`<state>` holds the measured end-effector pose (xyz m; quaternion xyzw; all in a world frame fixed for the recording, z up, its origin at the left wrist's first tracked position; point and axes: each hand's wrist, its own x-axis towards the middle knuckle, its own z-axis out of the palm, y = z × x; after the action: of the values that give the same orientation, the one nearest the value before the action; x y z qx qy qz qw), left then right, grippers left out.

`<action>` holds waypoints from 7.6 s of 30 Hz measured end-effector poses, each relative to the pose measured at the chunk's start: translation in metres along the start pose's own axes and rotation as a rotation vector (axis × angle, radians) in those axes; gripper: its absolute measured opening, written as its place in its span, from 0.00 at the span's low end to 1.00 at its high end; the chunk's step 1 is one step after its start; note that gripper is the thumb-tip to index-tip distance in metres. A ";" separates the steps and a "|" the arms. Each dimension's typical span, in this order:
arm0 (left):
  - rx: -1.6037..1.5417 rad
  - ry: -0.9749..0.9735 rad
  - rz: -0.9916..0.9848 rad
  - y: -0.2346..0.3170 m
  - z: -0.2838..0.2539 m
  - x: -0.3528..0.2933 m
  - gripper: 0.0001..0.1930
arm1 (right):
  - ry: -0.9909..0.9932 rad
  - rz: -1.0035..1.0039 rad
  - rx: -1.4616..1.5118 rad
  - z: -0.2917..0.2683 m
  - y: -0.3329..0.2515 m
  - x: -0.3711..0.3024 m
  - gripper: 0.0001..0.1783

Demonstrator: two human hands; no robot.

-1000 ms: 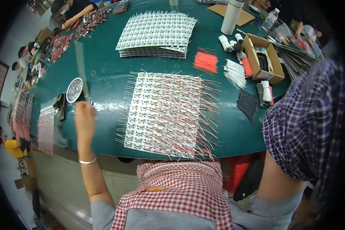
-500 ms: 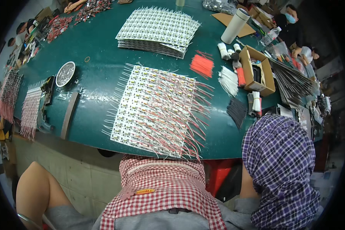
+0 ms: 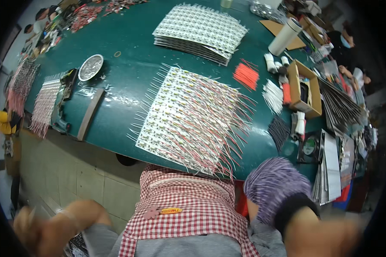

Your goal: The person aligns wires on circuit boards by hand and using a stick, then solders the connections onto the boards using a soldering tool.

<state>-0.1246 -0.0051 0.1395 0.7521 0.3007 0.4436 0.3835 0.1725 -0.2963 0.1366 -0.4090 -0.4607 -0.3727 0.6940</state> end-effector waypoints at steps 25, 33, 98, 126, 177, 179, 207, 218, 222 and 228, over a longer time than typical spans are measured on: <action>0.221 -0.092 -0.595 -0.118 0.029 -0.207 0.13 | -1.263 0.532 -0.011 0.196 0.056 -0.230 0.13; 0.286 -0.115 -0.553 -0.116 0.025 -0.204 0.12 | -1.233 0.507 -0.099 0.201 0.050 -0.244 0.09; 0.233 -0.238 -0.258 -0.145 0.139 -0.061 0.02 | -1.171 0.722 -0.046 0.113 0.112 -0.127 0.17; 0.341 -0.398 -0.163 -0.132 0.141 -0.063 0.21 | -0.999 0.837 -0.026 0.159 0.200 -0.213 0.04; 0.673 -0.988 0.076 -0.121 0.129 -0.023 0.47 | -1.048 0.936 -0.024 0.157 0.204 -0.201 0.07; 0.681 -0.962 0.051 -0.119 0.128 -0.026 0.49 | -1.042 0.954 -0.006 0.157 0.204 -0.201 0.07; 0.331 -0.478 -0.192 -0.117 0.114 -0.046 0.26 | -1.032 0.797 -0.097 0.162 0.222 -0.147 0.05; 0.360 -0.450 -0.184 -0.126 0.111 -0.047 0.25 | -1.351 0.520 -0.369 0.210 0.210 -0.198 0.09; 0.328 -0.465 -0.297 -0.125 0.110 -0.045 0.25 | -1.303 0.459 -0.468 0.212 0.205 -0.199 0.07; 0.334 -0.486 -0.291 -0.127 0.111 -0.043 0.23 | -1.263 0.422 -0.498 0.214 0.205 -0.204 0.08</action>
<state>-0.0570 -0.0067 -0.0211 0.8375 0.3733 0.1361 0.3750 0.2236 0.0064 -0.0503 -0.7738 -0.5870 -0.0162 0.2374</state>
